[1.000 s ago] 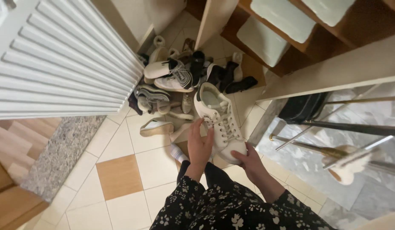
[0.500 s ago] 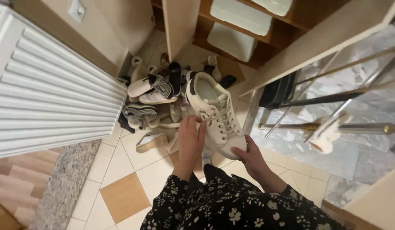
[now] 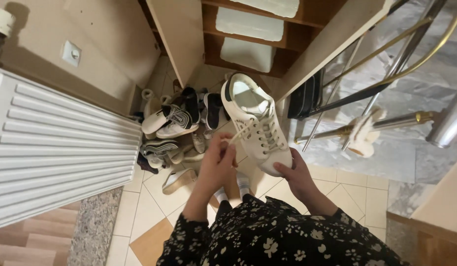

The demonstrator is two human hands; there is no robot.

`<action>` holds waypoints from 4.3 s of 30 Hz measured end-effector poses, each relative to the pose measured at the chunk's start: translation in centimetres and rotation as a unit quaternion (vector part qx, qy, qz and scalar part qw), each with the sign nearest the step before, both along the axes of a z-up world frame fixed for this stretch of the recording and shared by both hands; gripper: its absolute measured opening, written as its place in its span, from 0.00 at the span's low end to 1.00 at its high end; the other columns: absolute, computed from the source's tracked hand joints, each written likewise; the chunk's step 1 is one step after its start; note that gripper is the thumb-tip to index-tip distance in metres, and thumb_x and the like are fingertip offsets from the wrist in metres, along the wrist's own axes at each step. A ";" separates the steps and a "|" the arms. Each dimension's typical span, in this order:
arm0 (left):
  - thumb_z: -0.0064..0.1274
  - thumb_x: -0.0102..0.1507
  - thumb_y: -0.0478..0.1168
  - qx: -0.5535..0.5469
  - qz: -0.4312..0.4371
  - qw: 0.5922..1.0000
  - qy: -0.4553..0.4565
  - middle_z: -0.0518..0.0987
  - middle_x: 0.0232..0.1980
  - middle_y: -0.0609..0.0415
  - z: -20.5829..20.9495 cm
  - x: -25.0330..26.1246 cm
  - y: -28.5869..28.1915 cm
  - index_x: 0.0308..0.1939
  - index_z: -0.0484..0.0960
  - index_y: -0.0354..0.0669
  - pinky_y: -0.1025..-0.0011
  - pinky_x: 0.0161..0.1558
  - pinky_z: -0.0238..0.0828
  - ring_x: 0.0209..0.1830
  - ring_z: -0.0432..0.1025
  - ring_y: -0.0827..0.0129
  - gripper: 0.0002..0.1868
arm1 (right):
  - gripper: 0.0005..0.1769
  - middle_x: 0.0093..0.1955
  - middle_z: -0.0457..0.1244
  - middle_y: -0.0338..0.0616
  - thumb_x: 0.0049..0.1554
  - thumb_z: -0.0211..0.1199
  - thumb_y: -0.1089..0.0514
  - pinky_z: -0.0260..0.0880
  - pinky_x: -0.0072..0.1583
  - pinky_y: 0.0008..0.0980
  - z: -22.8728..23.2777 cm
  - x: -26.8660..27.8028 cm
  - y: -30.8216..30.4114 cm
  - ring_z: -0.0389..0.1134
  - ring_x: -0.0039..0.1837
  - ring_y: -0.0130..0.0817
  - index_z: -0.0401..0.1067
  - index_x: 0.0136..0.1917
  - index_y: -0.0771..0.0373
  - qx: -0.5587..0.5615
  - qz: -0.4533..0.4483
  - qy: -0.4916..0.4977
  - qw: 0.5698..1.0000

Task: The person organizes shoes by picking them up from a pile on the floor and placing them onto the shelves of a cabinet.

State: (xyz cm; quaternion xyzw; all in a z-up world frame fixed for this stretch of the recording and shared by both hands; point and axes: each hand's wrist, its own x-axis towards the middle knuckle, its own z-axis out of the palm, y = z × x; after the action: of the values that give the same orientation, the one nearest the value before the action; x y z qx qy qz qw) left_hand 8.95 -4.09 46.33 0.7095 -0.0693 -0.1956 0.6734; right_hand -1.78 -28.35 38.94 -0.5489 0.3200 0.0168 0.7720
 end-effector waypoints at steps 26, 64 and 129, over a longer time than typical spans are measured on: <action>0.48 0.61 0.20 0.241 -0.277 0.817 -0.445 0.82 0.37 0.42 8.1 8.3 -5.8 0.37 0.86 0.34 0.55 0.42 0.77 0.36 0.78 0.50 0.13 | 0.43 0.56 0.67 0.54 0.45 0.74 0.68 0.74 0.57 0.49 0.6 -5.5 -2.1 0.70 0.57 0.44 0.60 0.71 0.64 -0.048 -0.013 -0.031 0.998; 0.52 0.67 0.35 0.147 -0.139 0.961 -0.190 0.78 0.53 0.29 5.4 6.4 -1.8 0.67 0.70 0.31 0.51 0.45 0.81 0.49 0.78 0.37 0.24 | 0.43 0.56 0.68 0.52 0.45 0.73 0.67 0.72 0.59 0.48 0.3 -6.7 -0.4 0.69 0.57 0.43 0.63 0.73 0.63 -0.048 -0.053 -0.033 0.997; 0.67 0.58 0.46 -0.280 -0.090 0.954 0.066 0.49 0.79 0.24 12.5 3.2 -3.1 0.81 0.42 0.36 0.57 0.72 0.55 0.78 0.48 0.39 0.59 | 0.74 0.78 0.51 0.66 0.34 0.83 0.61 0.56 0.72 0.63 12.9 2.9 6.1 0.54 0.77 0.61 0.39 0.83 0.62 -0.092 0.079 -0.373 0.920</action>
State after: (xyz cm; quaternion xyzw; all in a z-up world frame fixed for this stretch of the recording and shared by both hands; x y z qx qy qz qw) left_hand 12.15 -7.15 58.79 0.4692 -0.1407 -0.2743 0.8275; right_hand 1.12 -22.21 51.83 -0.6077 -0.0354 -0.1575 0.7776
